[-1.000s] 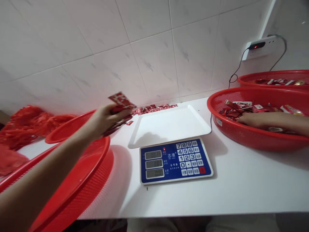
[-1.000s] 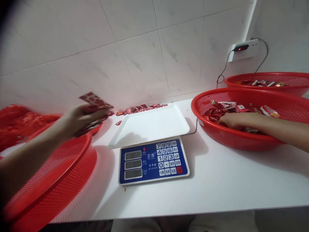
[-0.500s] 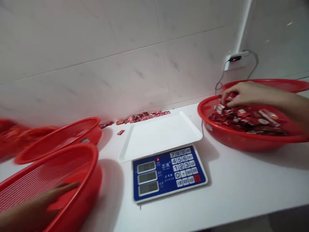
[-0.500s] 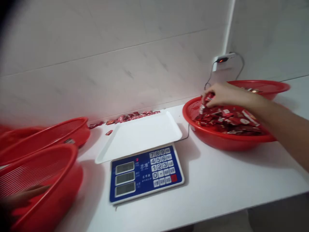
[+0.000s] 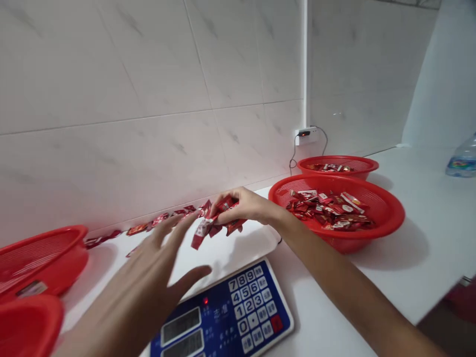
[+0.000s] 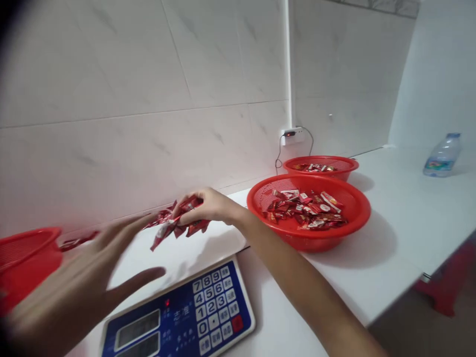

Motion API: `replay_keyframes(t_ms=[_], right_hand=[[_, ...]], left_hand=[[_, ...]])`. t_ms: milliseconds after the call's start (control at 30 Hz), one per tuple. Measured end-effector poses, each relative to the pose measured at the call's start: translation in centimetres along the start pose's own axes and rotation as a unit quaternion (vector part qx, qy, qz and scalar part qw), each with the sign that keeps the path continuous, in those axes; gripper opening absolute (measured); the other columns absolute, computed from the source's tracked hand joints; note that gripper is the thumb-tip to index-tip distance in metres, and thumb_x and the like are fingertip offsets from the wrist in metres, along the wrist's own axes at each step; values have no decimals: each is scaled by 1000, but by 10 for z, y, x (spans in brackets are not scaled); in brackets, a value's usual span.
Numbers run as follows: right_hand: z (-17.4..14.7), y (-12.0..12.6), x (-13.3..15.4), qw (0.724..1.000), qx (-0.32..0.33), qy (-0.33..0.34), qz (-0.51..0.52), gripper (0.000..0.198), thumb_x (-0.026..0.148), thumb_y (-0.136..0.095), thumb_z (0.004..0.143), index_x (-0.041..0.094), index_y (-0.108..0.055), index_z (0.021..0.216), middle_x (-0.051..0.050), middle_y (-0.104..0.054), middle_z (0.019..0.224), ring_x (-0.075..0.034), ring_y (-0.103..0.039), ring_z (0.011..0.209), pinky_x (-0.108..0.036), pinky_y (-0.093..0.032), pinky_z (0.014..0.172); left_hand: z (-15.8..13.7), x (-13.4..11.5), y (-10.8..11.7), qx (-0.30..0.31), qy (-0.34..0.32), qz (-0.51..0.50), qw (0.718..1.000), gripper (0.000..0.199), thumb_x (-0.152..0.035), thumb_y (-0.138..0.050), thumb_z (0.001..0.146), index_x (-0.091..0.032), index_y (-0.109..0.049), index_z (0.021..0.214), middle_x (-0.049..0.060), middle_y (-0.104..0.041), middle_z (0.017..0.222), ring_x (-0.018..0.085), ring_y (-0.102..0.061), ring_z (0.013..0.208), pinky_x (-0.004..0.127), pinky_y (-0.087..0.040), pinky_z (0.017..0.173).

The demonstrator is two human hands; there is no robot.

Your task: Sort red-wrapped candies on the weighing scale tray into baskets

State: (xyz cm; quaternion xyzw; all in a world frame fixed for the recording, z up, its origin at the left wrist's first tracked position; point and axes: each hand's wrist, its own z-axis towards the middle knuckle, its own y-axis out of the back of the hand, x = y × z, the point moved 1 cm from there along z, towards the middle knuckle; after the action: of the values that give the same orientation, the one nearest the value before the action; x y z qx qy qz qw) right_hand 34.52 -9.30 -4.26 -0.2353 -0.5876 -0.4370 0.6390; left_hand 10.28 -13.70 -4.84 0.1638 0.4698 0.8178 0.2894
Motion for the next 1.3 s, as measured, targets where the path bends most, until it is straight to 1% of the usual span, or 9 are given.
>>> replay_keyframes(t_ms=[167,233,333,433,533,700,1000,1200,1300], right_hand=[[22,-7,-18,988,46,-50,-136,35,30,-80,70,15,-71,101,-4,-66,84,-13,-64,72,-21,-51,59],[21,-3,-22,982,12,-53,-181,37,32,-82,70,15,-72,102,-5,-66,90,-13,-64,76,-21,-51,60],[19,1,-26,989,-74,-34,-123,39,37,-74,83,16,-66,115,-6,-64,95,-13,-64,76,-23,-53,60],[19,-1,-29,991,-120,-3,-51,31,34,-66,90,17,-62,115,-4,-61,91,-13,-64,75,-25,-55,65],[21,-4,-33,985,-144,-17,-93,17,21,-63,91,15,-64,107,-2,-59,85,-11,-59,72,-23,-52,65],[25,-7,-35,987,-117,-46,-98,19,12,-52,94,17,-69,99,-4,-62,83,-12,-55,72,-26,-48,68],[21,-6,-17,965,-247,81,-15,22,14,-47,100,18,-69,105,-1,-57,83,-10,-54,79,-23,-46,77],[23,-16,-26,993,-117,14,-25,24,17,-50,100,17,-71,88,-3,-63,79,-12,-59,74,-25,-47,72],[23,-17,-27,991,-129,13,-34,23,20,-51,100,18,-72,90,-5,-68,86,-15,-63,78,-30,-50,76]], left_hand=[[25,-3,22,37,35,22,998,51,-54,-63,82,-34,-59,129,6,-74,117,34,-71,95,48,-58,77],[23,-2,35,15,68,23,997,49,-62,-60,83,-35,-62,123,5,-77,107,31,-72,82,42,-56,64],[18,-1,48,-4,84,12,996,48,-66,-57,82,-35,-66,117,5,-78,95,28,-71,71,38,-53,56],[17,3,46,12,86,-7,996,46,-65,-60,81,-35,-67,115,4,-78,90,27,-71,72,36,-53,56],[18,7,39,38,106,5,994,45,-64,-59,83,-36,-66,117,3,-77,91,27,-71,78,38,-54,64],[18,6,38,73,129,11,989,47,-67,-55,84,-36,-65,120,3,-76,93,27,-71,83,40,-54,71],[21,-6,47,81,146,-11,986,51,-67,-55,80,-34,-67,117,4,-77,94,28,-71,82,39,-53,67],[20,-10,42,81,126,9,989,46,-65,-57,84,-36,-67,119,2,-77,95,26,-71,83,38,-52,71],[19,-12,42,82,127,8,988,44,-64,-56,86,-38,-67,119,1,-77,97,25,-71,83,36,-52,68]])
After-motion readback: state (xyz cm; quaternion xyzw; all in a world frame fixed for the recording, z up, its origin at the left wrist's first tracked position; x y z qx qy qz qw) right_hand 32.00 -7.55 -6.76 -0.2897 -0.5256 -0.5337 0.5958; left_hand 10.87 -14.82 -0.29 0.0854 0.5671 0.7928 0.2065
